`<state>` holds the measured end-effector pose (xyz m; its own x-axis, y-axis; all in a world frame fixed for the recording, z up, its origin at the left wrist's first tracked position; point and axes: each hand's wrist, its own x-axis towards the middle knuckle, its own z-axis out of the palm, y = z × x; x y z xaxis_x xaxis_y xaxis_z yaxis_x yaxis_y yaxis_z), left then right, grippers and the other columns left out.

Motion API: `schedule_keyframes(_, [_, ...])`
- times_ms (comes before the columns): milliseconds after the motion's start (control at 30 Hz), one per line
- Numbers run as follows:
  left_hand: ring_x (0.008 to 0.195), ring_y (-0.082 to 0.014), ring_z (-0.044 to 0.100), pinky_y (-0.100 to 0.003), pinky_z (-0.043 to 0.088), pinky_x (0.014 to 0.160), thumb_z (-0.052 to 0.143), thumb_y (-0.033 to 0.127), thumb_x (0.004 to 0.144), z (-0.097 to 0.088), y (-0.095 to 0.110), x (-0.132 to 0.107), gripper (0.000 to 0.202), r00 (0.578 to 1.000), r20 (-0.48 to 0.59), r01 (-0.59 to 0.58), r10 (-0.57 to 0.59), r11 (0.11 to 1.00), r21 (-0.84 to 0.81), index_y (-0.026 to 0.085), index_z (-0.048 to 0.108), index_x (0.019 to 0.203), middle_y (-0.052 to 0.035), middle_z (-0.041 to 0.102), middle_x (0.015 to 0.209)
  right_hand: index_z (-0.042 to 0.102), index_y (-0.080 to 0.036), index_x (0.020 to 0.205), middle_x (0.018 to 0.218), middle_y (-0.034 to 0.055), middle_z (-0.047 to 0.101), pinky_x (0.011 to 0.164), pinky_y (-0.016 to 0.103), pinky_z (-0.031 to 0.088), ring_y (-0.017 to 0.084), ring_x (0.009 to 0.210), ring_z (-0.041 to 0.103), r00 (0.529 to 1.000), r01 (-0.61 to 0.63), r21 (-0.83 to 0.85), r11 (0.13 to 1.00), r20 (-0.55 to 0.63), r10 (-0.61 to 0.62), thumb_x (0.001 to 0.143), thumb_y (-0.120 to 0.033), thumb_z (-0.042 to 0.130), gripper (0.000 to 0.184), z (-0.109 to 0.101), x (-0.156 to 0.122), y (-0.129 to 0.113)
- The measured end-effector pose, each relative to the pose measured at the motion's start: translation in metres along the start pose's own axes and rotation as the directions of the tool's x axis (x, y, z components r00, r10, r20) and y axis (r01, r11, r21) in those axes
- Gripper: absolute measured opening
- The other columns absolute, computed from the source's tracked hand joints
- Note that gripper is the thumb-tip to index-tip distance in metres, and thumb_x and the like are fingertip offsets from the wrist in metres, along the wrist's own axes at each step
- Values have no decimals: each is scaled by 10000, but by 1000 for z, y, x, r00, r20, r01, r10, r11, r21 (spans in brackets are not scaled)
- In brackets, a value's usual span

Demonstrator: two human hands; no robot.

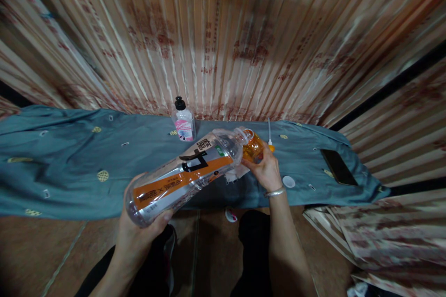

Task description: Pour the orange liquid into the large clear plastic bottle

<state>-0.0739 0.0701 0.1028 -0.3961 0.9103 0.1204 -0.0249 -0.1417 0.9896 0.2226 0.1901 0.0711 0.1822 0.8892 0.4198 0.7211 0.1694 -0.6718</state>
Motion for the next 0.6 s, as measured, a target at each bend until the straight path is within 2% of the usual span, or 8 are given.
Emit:
schedule_keyframes(233, [908, -248, 814, -355, 679, 825, 966, 505, 653, -3, -12, 4, 881, 997, 10, -71, 71, 997, -15, 210, 530, 1359, -75, 792, 1091, 657, -171, 1300, 980, 80, 790, 715, 384, 600, 239, 740, 692, 1000, -4, 3, 1000, 7, 4, 741, -627, 789, 734, 0, 0, 0])
schedule_keyframes(400, [949, -241, 804, -365, 663, 883, 941, 495, 680, -2, -3, 1, 876, 1000, 0, -11, 11, 1000, 4, 208, 513, 1388, -76, 782, 1123, 664, -168, 1279, 973, 80, 793, 728, 384, 606, 237, 739, 695, 1000, 1, 9, 1000, 3, -1, 736, -616, 796, 716, 0, 0, 0])
schedule_keyframes(600, [980, -263, 792, -396, 658, 902, 938, 512, 666, -1, 2, 0, 888, 1000, 4, 4, -4, 1000, 16, 218, 508, 1385, -85, 764, 1152, 658, -189, 1264, 935, 59, 785, 672, 366, 588, 221, 687, 666, 1000, 7, 5, 1000, -6, -7, 734, -604, 798, 688, 0, 0, 0])
